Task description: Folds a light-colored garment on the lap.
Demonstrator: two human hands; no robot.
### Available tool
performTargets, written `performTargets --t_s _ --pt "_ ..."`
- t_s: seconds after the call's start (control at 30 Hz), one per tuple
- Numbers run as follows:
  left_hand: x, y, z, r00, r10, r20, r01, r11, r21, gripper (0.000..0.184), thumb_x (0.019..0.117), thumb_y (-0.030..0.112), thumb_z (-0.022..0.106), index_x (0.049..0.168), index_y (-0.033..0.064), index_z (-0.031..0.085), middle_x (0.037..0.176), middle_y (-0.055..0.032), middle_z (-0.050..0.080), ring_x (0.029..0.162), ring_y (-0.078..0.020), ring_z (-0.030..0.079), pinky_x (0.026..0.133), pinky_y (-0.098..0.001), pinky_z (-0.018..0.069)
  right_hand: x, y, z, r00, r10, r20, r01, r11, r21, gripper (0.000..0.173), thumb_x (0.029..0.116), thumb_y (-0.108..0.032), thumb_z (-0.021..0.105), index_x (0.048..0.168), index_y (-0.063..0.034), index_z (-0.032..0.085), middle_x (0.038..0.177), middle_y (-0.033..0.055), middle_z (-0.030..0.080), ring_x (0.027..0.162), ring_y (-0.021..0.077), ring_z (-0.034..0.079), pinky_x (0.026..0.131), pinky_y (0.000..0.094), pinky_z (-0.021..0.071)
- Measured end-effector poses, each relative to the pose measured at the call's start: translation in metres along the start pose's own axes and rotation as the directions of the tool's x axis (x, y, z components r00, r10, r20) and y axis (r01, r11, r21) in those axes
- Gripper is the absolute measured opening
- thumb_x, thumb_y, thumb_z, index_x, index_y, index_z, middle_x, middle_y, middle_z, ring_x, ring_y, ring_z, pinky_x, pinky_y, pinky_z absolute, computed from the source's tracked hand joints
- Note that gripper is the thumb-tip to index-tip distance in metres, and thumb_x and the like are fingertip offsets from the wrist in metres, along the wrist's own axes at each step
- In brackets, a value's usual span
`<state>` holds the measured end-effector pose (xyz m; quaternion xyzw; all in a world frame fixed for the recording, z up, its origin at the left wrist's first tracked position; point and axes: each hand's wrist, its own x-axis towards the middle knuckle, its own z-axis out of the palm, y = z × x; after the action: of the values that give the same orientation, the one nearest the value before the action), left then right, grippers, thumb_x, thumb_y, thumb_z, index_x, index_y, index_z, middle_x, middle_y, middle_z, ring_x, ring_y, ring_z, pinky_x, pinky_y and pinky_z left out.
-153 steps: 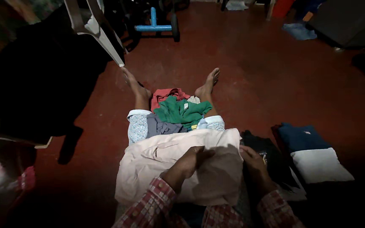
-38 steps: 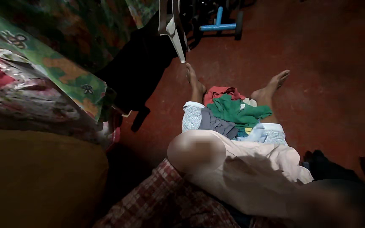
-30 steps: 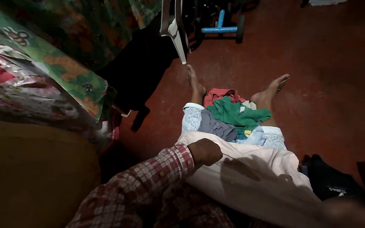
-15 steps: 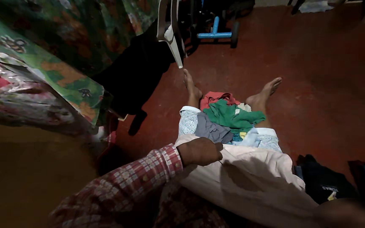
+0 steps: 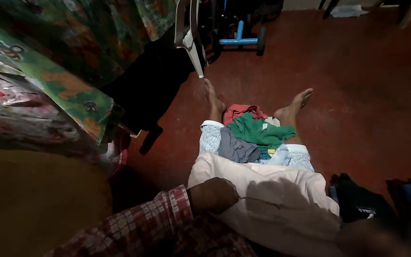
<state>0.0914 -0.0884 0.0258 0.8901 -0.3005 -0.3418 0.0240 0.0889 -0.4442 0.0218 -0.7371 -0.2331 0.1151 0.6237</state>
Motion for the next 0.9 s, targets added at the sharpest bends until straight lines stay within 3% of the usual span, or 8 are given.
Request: performTargets --t_s 0.13,0.23,0.3,0.37,0.47,0.63,0.8,0.9 --pt "-0.003 0.019 -0.022 0.992 -0.006 0.128 0.014 0.998 -0.058 0.032 0.1068 0.004 0.041 0.130 -0.0057 0.060 0.121 -0.0297 0.064 0.109 -0.0494 0.063 0.088 -0.0633 0.0491 0.000 -0.003 0.002 1.000 -0.007 0.013 0.007 1.000 -0.002 0.007 0.0936 -0.014 0.068 0.100 -0.0179 0.067 0.088 -0.0205 0.067 0.079 -0.0099 0.061 0.071 0.0137 0.0529" --pt "0.000 0.018 -0.008 0.997 0.068 0.046 -0.067 0.997 -0.032 0.022 0.1025 0.003 0.051 0.116 -0.0034 0.066 0.104 -0.0252 0.068 0.097 -0.0450 0.067 0.081 -0.0610 0.0527 0.000 -0.001 0.003 1.000 -0.002 0.019 0.002 0.999 0.041 0.009 0.0949 -0.018 0.069 0.102 -0.0231 0.068 0.089 -0.0219 0.068 0.078 -0.0093 0.061 0.070 0.0137 0.0529" --pt "-0.006 0.024 -0.013 0.994 0.095 0.054 -0.092 0.995 -0.043 0.022 0.1021 0.000 0.049 0.112 -0.0078 0.067 0.106 -0.0277 0.067 0.098 -0.0467 0.066 0.083 -0.0618 0.0507 0.000 0.000 0.003 0.999 0.007 0.031 -0.008 0.999 0.051 0.010 0.0947 -0.017 0.069 0.102 -0.0236 0.068 0.089 -0.0218 0.069 0.077 -0.0093 0.062 0.068 0.0134 0.0532" --pt "-0.006 0.018 -0.001 0.980 0.189 -0.066 -0.187 0.982 0.030 0.015 0.0983 0.000 0.055 0.100 -0.0038 0.069 0.098 -0.0226 0.068 0.086 -0.0418 0.068 0.072 -0.0579 0.0543 0.000 0.000 0.003 0.999 0.011 0.043 -0.013 0.999 0.041 0.009 0.0944 -0.014 0.068 0.101 -0.0210 0.068 0.088 -0.0202 0.068 0.076 -0.0087 0.061 0.068 0.0138 0.0530" --pt "-0.011 0.013 0.004 0.952 0.250 -0.179 -0.231 0.966 0.119 0.012 0.0960 0.001 0.059 0.095 0.0003 0.070 0.098 -0.0189 0.069 0.074 -0.0368 0.068 0.063 -0.0531 0.0543 -0.001 0.000 0.004 1.000 0.015 0.020 -0.015 1.000 -0.014 0.008 0.0935 -0.013 0.068 0.099 -0.0182 0.067 0.085 -0.0202 0.066 0.073 -0.0100 0.059 0.065 0.0124 0.0512" --pt "-0.022 0.005 0.004 0.888 0.248 -0.387 -0.155 0.954 0.256 0.016 0.0993 0.008 0.056 0.098 0.0047 0.073 0.105 -0.0159 0.069 0.070 -0.0321 0.067 0.061 -0.0480 0.0556 -0.002 -0.002 0.002 1.000 0.005 -0.013 -0.006 0.995 -0.099 0.004 0.0921 -0.015 0.069 0.095 -0.0129 0.067 0.084 -0.0183 0.066 0.077 -0.0115 0.059 0.068 0.0119 0.0513" --pt "-0.037 -0.008 -0.007 0.926 0.072 -0.370 -0.012 0.987 0.160 0.029 0.1067 0.021 0.049 0.111 0.0056 0.073 0.111 -0.0204 0.067 0.085 -0.0382 0.068 0.073 -0.0548 0.0533 -0.002 -0.003 0.000 1.000 -0.022 0.001 0.022 0.998 -0.059 0.005 0.0931 -0.013 0.069 0.098 -0.0142 0.068 0.088 -0.0190 0.067 0.080 -0.0107 0.061 0.073 0.0132 0.0527" --pt "-0.046 -0.018 -0.006 0.881 0.046 -0.470 0.038 0.985 0.168 0.028 0.1052 0.026 0.053 0.101 0.0049 0.071 0.104 -0.0194 0.064 0.077 -0.0355 0.066 0.064 -0.0512 0.0542 -0.003 -0.004 -0.003 1.000 -0.007 -0.010 0.007 1.000 -0.021 0.009 0.0944 -0.018 0.069 0.102 -0.0232 0.069 0.091 -0.0234 0.069 0.080 -0.0116 0.062 0.072 0.0121 0.0533"
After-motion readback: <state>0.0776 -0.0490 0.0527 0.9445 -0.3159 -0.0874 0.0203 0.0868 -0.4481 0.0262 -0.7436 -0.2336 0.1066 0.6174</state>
